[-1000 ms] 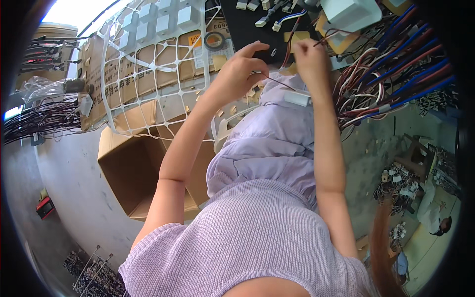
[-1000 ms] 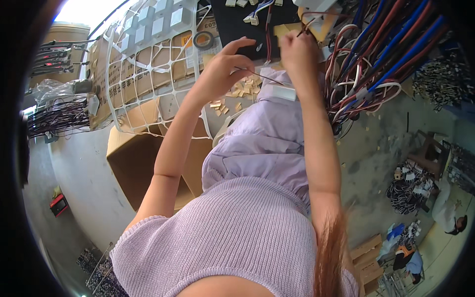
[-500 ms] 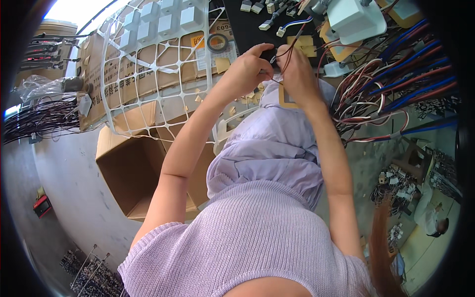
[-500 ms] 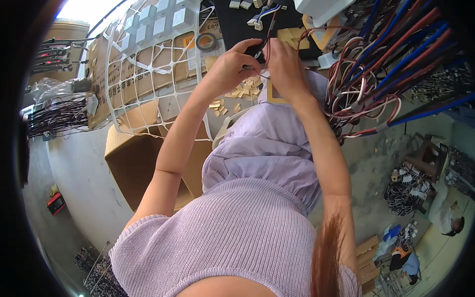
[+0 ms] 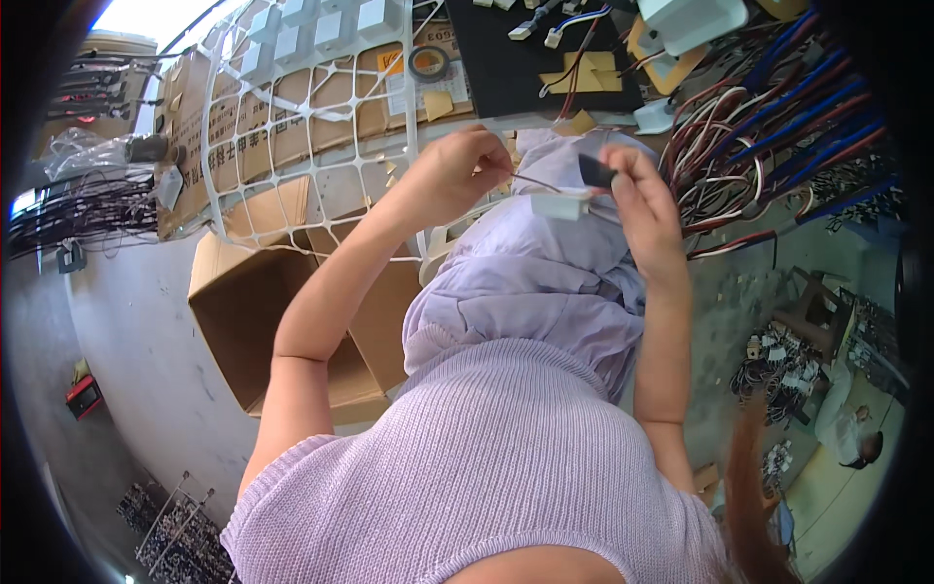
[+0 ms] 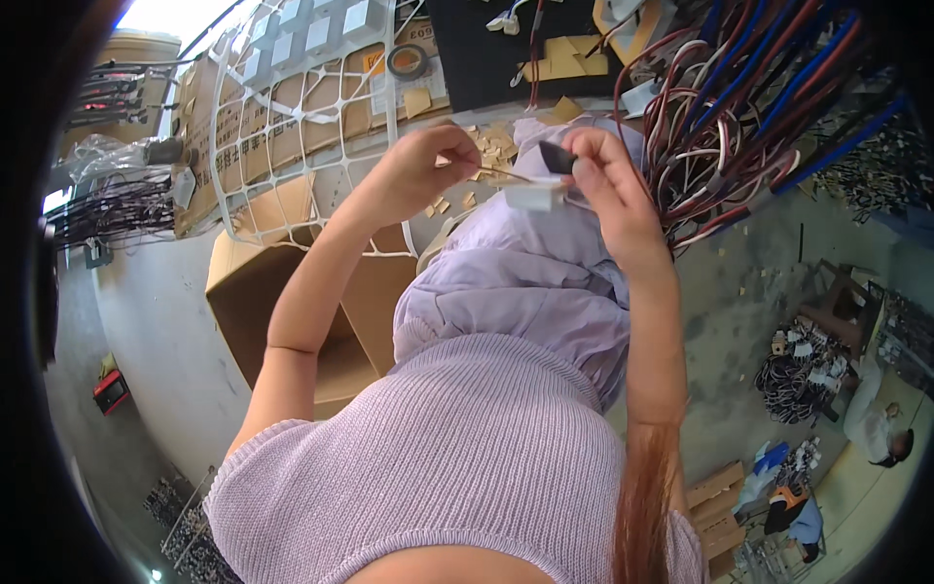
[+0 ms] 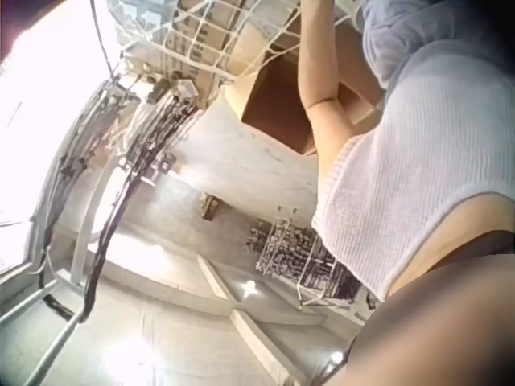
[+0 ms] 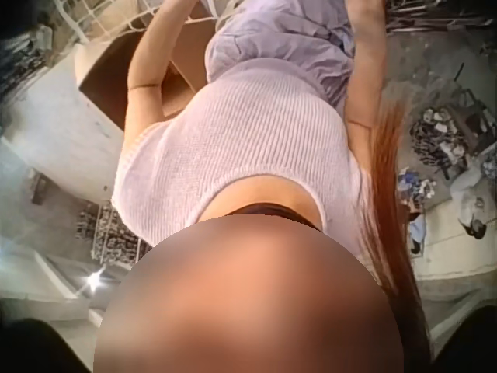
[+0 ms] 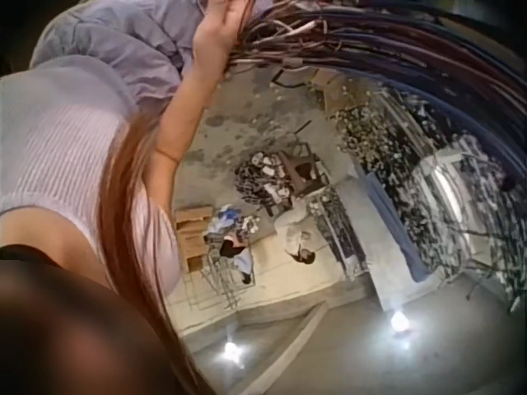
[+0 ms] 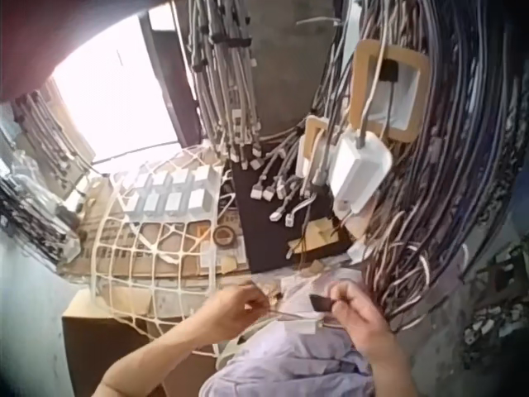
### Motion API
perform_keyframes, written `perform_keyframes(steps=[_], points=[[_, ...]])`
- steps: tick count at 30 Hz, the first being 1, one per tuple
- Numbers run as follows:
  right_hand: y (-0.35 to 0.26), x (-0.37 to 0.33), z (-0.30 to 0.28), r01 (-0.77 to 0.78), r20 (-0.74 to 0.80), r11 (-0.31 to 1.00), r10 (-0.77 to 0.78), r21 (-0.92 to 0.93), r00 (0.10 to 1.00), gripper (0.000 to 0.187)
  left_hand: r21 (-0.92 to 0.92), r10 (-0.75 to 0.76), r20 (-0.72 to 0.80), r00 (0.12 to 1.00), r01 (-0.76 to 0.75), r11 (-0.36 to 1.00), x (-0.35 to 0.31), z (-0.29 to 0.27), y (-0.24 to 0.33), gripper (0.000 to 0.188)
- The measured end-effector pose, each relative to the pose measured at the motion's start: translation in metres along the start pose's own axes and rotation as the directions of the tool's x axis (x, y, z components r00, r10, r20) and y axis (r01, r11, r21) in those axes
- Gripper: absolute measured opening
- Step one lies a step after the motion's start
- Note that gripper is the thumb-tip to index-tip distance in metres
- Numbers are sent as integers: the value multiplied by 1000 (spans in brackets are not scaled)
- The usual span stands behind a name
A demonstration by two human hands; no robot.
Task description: Organize bundles of wires and apply adhesive tape to connectors and wire groups.
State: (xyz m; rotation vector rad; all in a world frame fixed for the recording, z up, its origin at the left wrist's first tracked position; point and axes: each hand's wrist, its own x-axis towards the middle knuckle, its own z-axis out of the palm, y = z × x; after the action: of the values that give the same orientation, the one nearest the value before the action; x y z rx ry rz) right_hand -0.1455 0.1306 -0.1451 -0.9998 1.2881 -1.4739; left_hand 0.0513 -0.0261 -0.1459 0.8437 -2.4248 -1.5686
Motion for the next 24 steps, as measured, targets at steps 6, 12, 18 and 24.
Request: perform_keyframes(steps=[6, 12, 18, 24], points=[[-40, -11, 25, 24, 342, 1000, -20, -7, 939, 10, -208, -80, 154, 985, 112, 972, -26, -3, 19, 9], [-46, -1, 49, 77, 154, 897, -10, -436, 988, 12, -410, -107, 282, 954, 220, 885, -35, -8, 45, 11], [-43, -3, 51, 59, 102, 874, -11, -483, 995, 12, -507, -188, 338, 922, 347, 789, -41, -8, 52, 13], [-34, -1, 60, 214, 42, 780, -235, -589, 971, 21, -590, -144, 314, 938, 312, 744, -38, -1, 38, 14]])
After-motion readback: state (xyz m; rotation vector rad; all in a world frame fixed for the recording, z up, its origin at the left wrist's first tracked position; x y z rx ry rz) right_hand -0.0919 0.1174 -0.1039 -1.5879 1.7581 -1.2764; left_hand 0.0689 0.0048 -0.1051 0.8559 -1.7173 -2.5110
